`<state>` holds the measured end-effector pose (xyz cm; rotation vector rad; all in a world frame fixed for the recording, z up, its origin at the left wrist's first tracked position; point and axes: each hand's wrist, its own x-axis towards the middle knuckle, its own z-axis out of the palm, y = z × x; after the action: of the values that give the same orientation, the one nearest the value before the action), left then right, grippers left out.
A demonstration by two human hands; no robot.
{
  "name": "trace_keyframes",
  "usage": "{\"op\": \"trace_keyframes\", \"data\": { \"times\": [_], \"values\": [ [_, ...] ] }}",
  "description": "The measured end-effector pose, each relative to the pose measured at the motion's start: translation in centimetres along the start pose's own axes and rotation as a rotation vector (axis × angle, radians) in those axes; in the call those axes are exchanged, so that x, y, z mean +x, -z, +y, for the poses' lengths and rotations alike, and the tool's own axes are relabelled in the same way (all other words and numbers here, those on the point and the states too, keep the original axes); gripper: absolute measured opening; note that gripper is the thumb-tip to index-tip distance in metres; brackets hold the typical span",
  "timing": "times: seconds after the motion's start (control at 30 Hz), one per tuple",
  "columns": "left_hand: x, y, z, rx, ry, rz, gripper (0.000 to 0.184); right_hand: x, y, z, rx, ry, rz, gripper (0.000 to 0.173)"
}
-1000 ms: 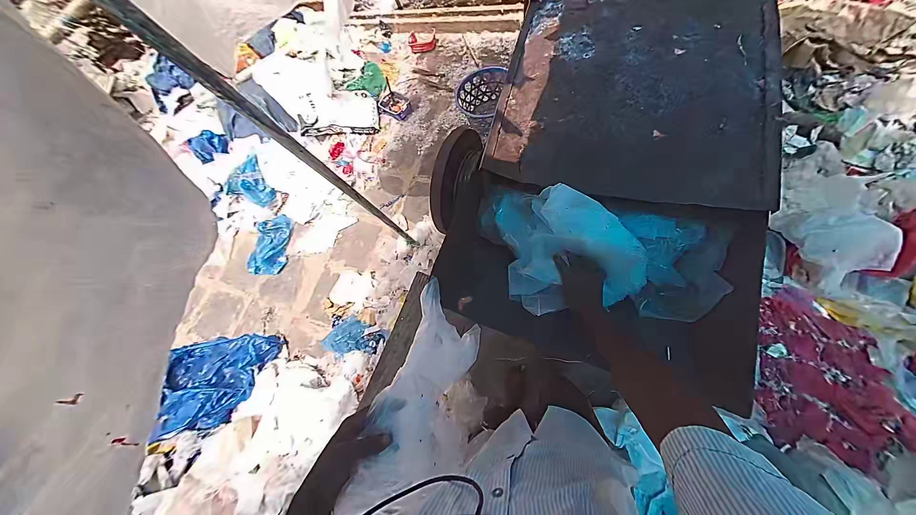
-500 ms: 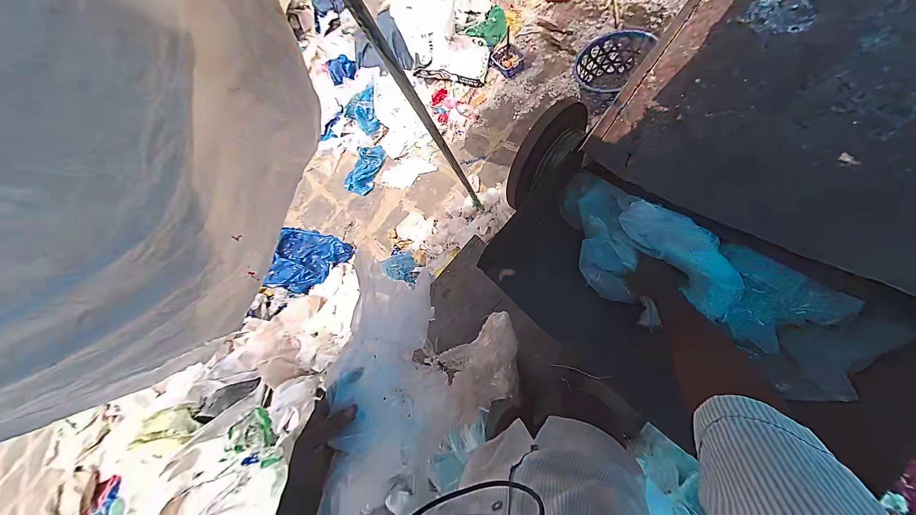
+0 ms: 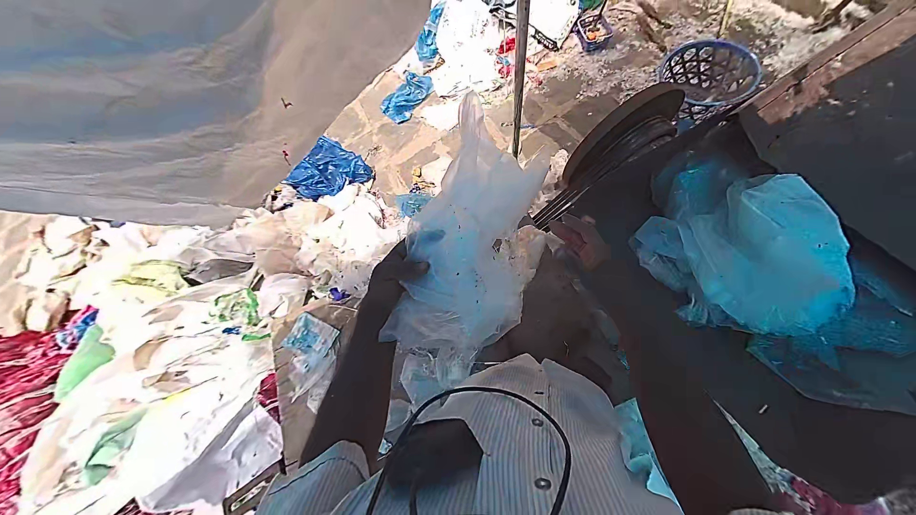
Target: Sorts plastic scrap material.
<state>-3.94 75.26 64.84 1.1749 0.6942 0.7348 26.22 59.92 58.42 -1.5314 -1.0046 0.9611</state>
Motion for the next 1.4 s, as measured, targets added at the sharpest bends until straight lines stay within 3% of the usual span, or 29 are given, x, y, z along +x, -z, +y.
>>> {"op": "trace_keyframes", "data": {
  "times": [0.07, 0.1, 0.2, 0.3, 0.37, 0.43, 0.53, 0.6, 0.67, 0.77, 0.87, 0.97, 1.07, 1.13, 1.2, 1.3, 1.4],
  "values": [
    [0.2, 0.8, 0.2, 0.025, 0.033, -0.027, 0.036, 1.3, -5.0, -1.5, 0.118, 0.002, -0.245, 0.086],
    [0.5, 1.6, 0.2, 0.021, 0.051, -0.048, 0.035, 1.5, -6.8, -2.4, 0.153, 0.009, -0.303, 0.077],
    [0.7, 5.0, 0.3, 0.11, 0.141, -0.074, 0.03, 2.0, -10.0, -2.5, 0.181, -0.105, -0.273, 0.025],
    [1.0, 7.6, 0.7, 0.459, 0.26, -0.023, 0.028, 2.1, -10.8, -1.6, 0.043, -0.184, -0.155, 0.028],
    [0.8, 9.9, -0.3, 0.547, 0.273, 0.101, 0.028, 1.9, -10.5, -2.2, -0.131, -0.197, -0.102, 0.027],
    [-0.2, 13.0, -1.0, 0.543, 0.249, 0.332, 0.025, 1.7, -9.2, -1.9, -0.276, -0.193, 0.041, 0.03],
    [-2.9, 19.6, -1.1, 0.455, 0.205, 0.691, 0.03, 0.9, -4.0, 0.6, -0.372, -0.227, 0.299, 0.035],
    [-5.0, 22.1, -1.0, 0.414, 0.19, 0.774, 0.033, 0.1, -1.9, 0.3, -0.426, -0.221, 0.297, 0.035],
    [-6.0, 22.3, -1.2, 0.453, 0.197, 0.799, 0.03, -0.3, -2.5, -0.5, -0.423, -0.215, 0.277, 0.033],
    [-6.4, 22.9, -1.5, 0.803, 0.183, 0.749, 0.027, -0.2, -3.2, -0.9, -0.359, -0.199, 0.379, 0.03],
    [-7.3, 24.4, -1.7, 1.234, 0.236, 0.623, 0.029, -0.3, -1.4, -1.1, -0.49, -0.148, 0.402, 0.035],
    [-8.5, 25.6, -2.6, 1.457, 0.186, 0.437, 0.031, -0.9, -0.4, -1.3, -0.579, -0.077, 0.403, 0.038],
    [-9.1, 25.5, -2.8, 1.413, 0.177, 0.227, 0.028, -1.1, -0.3, -1.3, -0.429, -0.075, 0.497, 0.033],
    [-9.2, 23.8, -1.3, 1.32, 0.267, 0.172, 0.03, -1.1, -1.1, -1.8, -0.273, -0.074, 0.494, 0.032],
    [-9.2, 21.2, 0.5, 1.188, 0.355, 0.172, 0.03, -1.2, -3.0, -2.3, -0.077, -0.072, 0.408, 0.031],
    [-9.5, 19.2, 0.8, 1.081, 0.229, 0.146, 0.023, -1.3, -7.9, -2.3, 0.177, -0.119, 0.177, 0.021],
    [-9.0, 17.6, 1.2, 1.088, 0.16, 0.048, 0.022, -1.5, -12.9, -2.1, 0.225, -0.16, -0.04, 0.025]
  ]
}}
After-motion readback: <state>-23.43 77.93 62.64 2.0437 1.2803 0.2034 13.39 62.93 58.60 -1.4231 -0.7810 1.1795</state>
